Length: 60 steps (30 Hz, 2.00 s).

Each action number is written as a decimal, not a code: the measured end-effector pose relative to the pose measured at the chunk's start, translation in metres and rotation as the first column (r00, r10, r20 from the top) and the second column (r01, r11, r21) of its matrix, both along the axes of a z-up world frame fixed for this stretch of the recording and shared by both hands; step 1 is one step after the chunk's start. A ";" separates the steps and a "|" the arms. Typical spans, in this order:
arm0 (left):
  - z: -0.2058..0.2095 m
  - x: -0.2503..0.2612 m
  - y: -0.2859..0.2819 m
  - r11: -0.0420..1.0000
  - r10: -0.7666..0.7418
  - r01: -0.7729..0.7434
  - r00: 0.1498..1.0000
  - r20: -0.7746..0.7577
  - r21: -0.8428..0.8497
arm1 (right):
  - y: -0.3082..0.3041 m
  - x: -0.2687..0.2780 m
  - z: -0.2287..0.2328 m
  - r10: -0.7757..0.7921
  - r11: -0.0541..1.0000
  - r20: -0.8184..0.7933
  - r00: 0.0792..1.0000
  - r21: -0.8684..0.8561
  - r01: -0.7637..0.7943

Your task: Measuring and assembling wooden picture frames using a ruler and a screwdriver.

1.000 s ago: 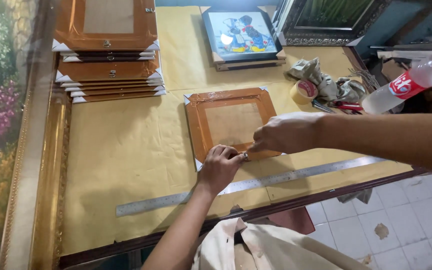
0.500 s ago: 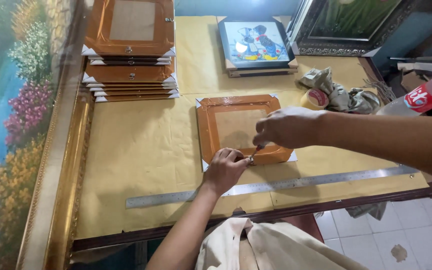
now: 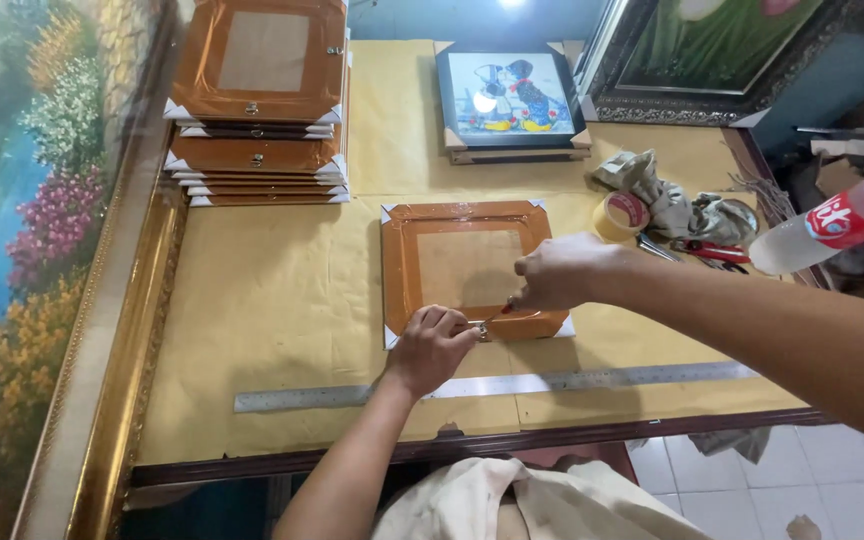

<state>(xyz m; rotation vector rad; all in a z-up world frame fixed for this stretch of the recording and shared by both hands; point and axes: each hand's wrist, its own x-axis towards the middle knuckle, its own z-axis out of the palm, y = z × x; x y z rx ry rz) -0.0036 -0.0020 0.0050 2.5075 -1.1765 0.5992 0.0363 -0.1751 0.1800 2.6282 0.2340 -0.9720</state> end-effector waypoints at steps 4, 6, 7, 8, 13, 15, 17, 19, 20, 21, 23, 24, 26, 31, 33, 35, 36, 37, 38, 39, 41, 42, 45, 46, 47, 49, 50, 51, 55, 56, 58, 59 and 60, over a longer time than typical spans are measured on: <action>-0.004 0.000 -0.005 0.999 0.024 -0.024 1.000 -0.011 -0.041 | 0.000 -0.012 0.014 0.319 0.932 -0.017 0.947 0.185 -0.311; 0.001 -0.002 -0.006 0.999 0.051 -0.051 0.999 0.009 -0.021 | 0.005 -0.018 0.025 0.286 0.848 0.076 0.955 0.444 -0.289; 0.003 -0.003 -0.005 0.998 0.055 -0.055 0.998 0.006 -0.015 | 0.000 -0.015 0.008 0.290 0.844 0.075 0.954 0.449 -0.292; 0.006 -0.004 -0.006 0.998 0.059 -0.059 0.998 0.025 -0.005 | -0.006 -0.011 -0.008 0.441 0.772 0.161 0.883 0.434 -0.465; -0.007 -0.005 -0.009 0.998 0.066 -0.065 0.997 0.041 -0.020 | 0.010 0.000 -0.030 0.025 0.884 0.074 0.997 0.465 -0.057; -0.011 -0.001 -0.009 0.999 0.035 -0.033 0.998 0.048 -0.035 | 0.014 0.011 -0.033 -0.044 0.961 0.125 0.991 0.277 0.008; -0.010 0.000 -0.008 0.999 0.033 -0.032 0.998 0.056 -0.028 | 0.017 0.008 -0.014 0.036 0.965 0.157 0.987 0.250 -0.075; -0.011 0.001 -0.009 1.000 0.015 -0.014 0.998 0.060 -0.026 | 0.013 0.009 -0.009 0.101 0.967 0.182 0.978 0.215 -0.140; -0.012 0.001 -0.010 1.000 0.015 -0.013 0.998 0.067 -0.023 | 0.009 0.013 -0.013 0.174 0.966 0.230 0.958 0.147 -0.211; -0.013 0.001 -0.010 1.000 0.015 -0.013 0.997 0.075 -0.020 | 0.005 0.016 -0.017 0.248 0.958 0.271 0.930 0.075 -0.277; -0.014 0.002 -0.009 1.000 0.002 0.000 0.998 0.062 -0.023 | 0.004 -0.003 0.001 0.307 0.930 0.259 0.916 0.124 -0.347; -0.013 0.002 -0.009 1.000 -0.007 0.008 0.999 0.047 -0.026 | 0.003 -0.012 0.011 0.370 0.892 0.249 0.895 0.175 -0.417; -0.010 0.000 -0.008 0.999 -0.003 0.006 0.998 0.058 -0.049 | 0.000 -0.022 0.016 0.343 0.882 0.246 0.907 0.249 -0.401; -0.012 0.003 -0.003 0.994 0.000 0.012 0.994 0.110 -0.106 | 0.011 -0.025 0.010 0.386 0.831 0.243 0.890 0.327 -0.450; -0.016 0.005 -0.003 0.993 -0.019 0.030 0.995 0.094 -0.112 | 0.018 -0.016 -0.001 -0.059 0.918 -0.025 0.998 0.391 0.064; -0.011 0.010 -0.006 0.990 -0.020 0.035 0.994 0.111 -0.134 | 0.014 0.001 0.003 -0.090 0.942 0.005 0.996 0.325 0.084; -0.013 0.004 -0.005 0.989 -0.020 0.036 0.994 0.107 -0.146 | 0.014 0.003 0.000 -0.118 0.958 0.016 0.993 0.265 0.110; -0.013 0.002 -0.002 0.988 -0.032 0.047 0.994 0.100 -0.148 | 0.013 0.002 -0.002 -0.130 0.957 0.009 0.991 0.264 0.123; -0.012 0.003 -0.001 0.986 -0.032 0.044 0.997 0.077 -0.160 | 0.010 0.003 -0.002 -0.167 0.973 0.039 0.985 0.171 0.158; -0.011 0.004 0.000 0.984 -0.032 0.041 0.998 0.053 -0.173 | 0.008 0.004 -0.002 -0.200 0.978 0.070 0.977 0.077 0.195; -0.016 0.007 -0.002 0.978 -0.045 0.056 0.997 0.056 -0.200 | 0.010 -0.006 0.017 -0.115 0.976 0.091 0.989 0.195 0.095; -0.021 0.007 -0.001 0.975 -0.039 0.050 0.998 0.056 -0.216 | 0.013 -0.011 0.024 -0.014 0.947 0.123 0.992 0.319 -0.026; -0.024 0.010 0.000 0.971 -0.048 0.058 0.998 0.051 -0.234 | 0.012 -0.012 0.004 0.216 0.895 0.293 0.931 0.322 -0.309; -0.028 0.010 0.001 0.969 -0.064 0.072 0.997 0.044 -0.236 | 0.013 -0.012 0.001 0.202 0.900 0.286 0.937 0.322 -0.292; -0.031 0.010 0.000 0.971 -0.062 0.067 0.998 0.029 -0.228 | 0.014 -0.012 -0.002 0.231 0.851 0.290 0.929 0.402 -0.337; -0.038 0.009 -0.002 0.972 -0.074 0.075 0.997 0.011 -0.222 | 0.017 -0.013 -0.004 0.246 0.799 0.294 0.924 0.478 -0.365; -0.041 0.011 -0.004 0.967 -0.061 0.066 0.998 0.030 -0.247 | 0.020 -0.014 -0.003 0.228 0.786 0.320 0.920 0.497 -0.368; -0.044 0.011 -0.006 0.960 -0.047 0.058 0.998 0.048 -0.272 | 0.024 -0.015 -0.003 0.209 0.772 0.346 0.915 0.515 -0.371; -0.038 0.012 -0.003 0.948 -0.056 0.073 0.996 0.065 -0.311 | 0.034 0.006 -0.019 -0.139 0.979 0.149 0.979 0.167 0.113; -0.035 0.011 -0.003 0.944 -0.055 0.077 0.996 0.077 -0.320 | 0.031 0.009 -0.023 -0.224 0.970 0.114 0.968 0.119 0.210; -0.037 0.011 -0.004 0.939 -0.045 0.073 0.995 0.091 -0.335 | 0.030 0.011 -0.022 -0.301 0.953 0.087 0.950 0.062 0.296; -0.040 0.012 -0.006 0.939 -0.039 0.072 0.994 0.102 -0.337 | 0.032 0.011 -0.017 -0.236 0.971 0.081 0.968 -0.018 0.238; -0.043 0.013 -0.006 0.939 -0.030 0.066 0.993 0.111 -0.338 | 0.034 0.012 -0.012 -0.167 0.980 0.066 0.984 -0.097 0.173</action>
